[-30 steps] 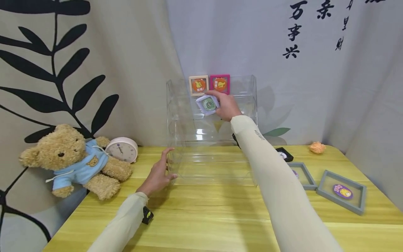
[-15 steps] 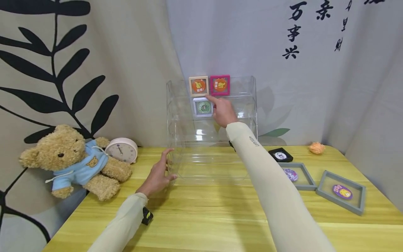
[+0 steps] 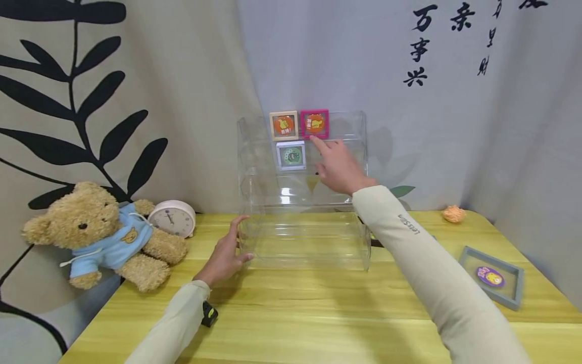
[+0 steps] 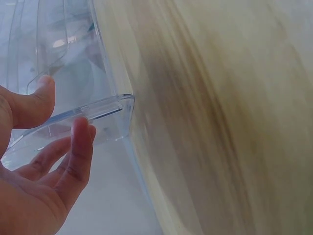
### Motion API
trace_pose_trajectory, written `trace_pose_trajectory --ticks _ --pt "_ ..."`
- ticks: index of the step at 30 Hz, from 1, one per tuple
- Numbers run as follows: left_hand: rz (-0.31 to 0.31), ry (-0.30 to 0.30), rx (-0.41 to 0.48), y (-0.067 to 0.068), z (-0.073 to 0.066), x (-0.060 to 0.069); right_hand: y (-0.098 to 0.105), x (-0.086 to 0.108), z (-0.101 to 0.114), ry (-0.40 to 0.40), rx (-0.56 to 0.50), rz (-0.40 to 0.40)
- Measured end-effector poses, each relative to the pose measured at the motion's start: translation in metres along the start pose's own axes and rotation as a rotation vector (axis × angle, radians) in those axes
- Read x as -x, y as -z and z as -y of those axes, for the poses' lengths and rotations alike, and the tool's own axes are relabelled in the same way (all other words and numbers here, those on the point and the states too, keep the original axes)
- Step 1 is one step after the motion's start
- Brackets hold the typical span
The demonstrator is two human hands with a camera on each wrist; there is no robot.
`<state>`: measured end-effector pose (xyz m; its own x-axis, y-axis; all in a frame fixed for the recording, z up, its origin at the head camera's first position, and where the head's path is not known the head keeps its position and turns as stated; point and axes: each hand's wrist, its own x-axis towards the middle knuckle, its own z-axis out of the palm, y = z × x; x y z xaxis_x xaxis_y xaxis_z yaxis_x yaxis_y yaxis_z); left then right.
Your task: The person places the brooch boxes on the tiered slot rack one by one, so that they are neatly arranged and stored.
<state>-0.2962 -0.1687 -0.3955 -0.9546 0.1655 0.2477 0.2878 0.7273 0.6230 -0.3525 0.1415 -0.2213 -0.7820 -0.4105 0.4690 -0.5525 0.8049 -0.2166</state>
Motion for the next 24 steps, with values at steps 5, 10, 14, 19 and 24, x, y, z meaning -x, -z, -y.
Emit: trace_pose_trajectory --ticks 5,10,14,19,24 --pt "-0.008 0.003 -0.010 0.002 0.001 0.000 0.025 0.035 -0.009 0.029 0.011 0.021" --pt "0.005 -0.003 -0.004 0.002 0.000 -0.001 0.044 0.074 -0.031 0.054 0.069 0.037" --pt "0.001 0.003 -0.002 0.003 0.001 0.000 0.054 0.100 -0.054 0.069 0.114 0.037" --pt "0.003 0.003 0.012 0.003 0.002 0.000 0.059 0.132 -0.091 0.011 0.154 0.090" --pt "0.004 0.003 0.020 -0.001 0.002 -0.003 0.059 0.166 -0.132 -0.143 0.179 0.234"
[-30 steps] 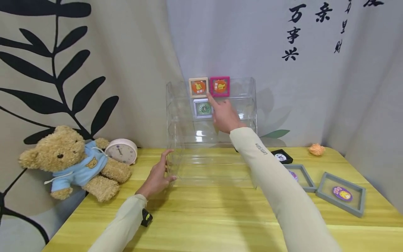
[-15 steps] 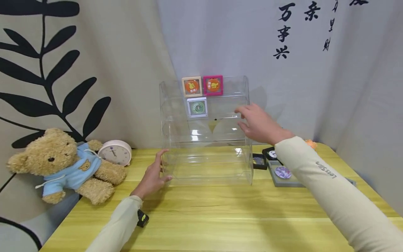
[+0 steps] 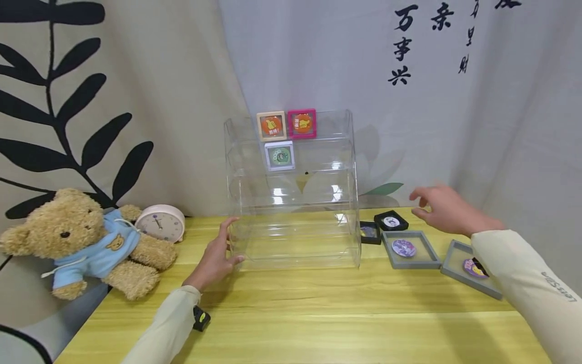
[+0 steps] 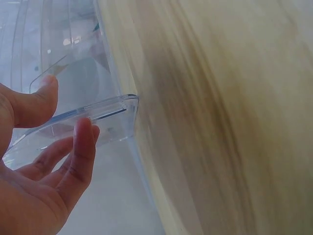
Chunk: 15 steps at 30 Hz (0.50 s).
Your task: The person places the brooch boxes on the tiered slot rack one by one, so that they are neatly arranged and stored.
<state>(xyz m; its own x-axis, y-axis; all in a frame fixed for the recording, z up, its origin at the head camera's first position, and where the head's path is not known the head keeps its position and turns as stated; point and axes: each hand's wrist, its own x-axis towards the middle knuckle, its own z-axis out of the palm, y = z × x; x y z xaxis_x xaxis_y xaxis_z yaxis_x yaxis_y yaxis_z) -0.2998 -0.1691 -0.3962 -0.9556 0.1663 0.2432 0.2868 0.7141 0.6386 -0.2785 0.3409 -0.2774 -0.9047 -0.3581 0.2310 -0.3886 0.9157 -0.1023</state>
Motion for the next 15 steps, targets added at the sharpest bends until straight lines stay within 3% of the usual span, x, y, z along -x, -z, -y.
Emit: trace_pose_trajectory --ticks 5,15 --pt "0.005 0.014 0.009 0.000 -0.001 0.000 -0.016 0.022 -0.040 -0.105 -0.026 0.125" --pt "-0.001 0.013 0.014 0.000 -0.001 0.000 -0.048 0.054 -0.085 -0.162 -0.069 0.119"
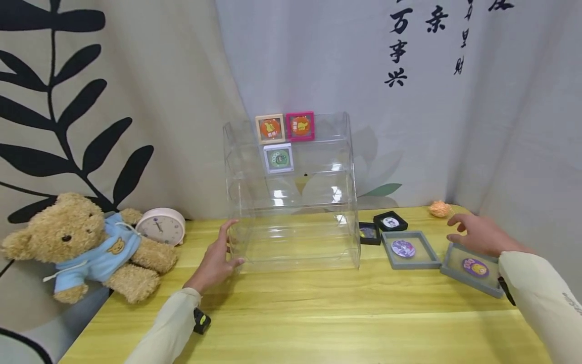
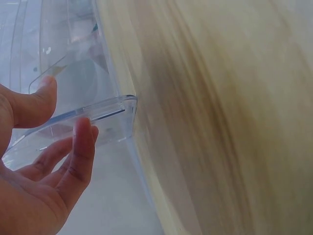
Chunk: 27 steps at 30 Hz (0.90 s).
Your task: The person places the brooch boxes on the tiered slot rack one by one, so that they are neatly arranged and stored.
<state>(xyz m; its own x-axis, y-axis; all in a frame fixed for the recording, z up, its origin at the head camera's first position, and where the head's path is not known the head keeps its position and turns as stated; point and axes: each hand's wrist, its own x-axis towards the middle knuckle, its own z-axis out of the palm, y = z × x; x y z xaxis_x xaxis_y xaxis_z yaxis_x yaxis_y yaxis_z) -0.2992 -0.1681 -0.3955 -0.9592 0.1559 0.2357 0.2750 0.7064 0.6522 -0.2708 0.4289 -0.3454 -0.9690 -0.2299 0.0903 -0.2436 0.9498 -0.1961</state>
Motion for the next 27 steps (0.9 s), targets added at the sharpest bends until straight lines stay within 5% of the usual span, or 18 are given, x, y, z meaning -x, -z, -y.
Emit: trace_pose_trajectory --ticks 11,20,27 --pt "-0.013 -0.022 -0.021 0.002 0.000 -0.001 -0.052 -0.008 -0.005 -0.072 -0.171 -0.035" --pt "-0.016 -0.036 -0.022 -0.001 0.002 0.001 -0.070 -0.024 0.003 -0.157 -0.115 -0.066" --pt "-0.027 -0.046 -0.021 -0.001 0.005 0.003 -0.071 -0.031 0.010 -0.137 -0.095 -0.042"
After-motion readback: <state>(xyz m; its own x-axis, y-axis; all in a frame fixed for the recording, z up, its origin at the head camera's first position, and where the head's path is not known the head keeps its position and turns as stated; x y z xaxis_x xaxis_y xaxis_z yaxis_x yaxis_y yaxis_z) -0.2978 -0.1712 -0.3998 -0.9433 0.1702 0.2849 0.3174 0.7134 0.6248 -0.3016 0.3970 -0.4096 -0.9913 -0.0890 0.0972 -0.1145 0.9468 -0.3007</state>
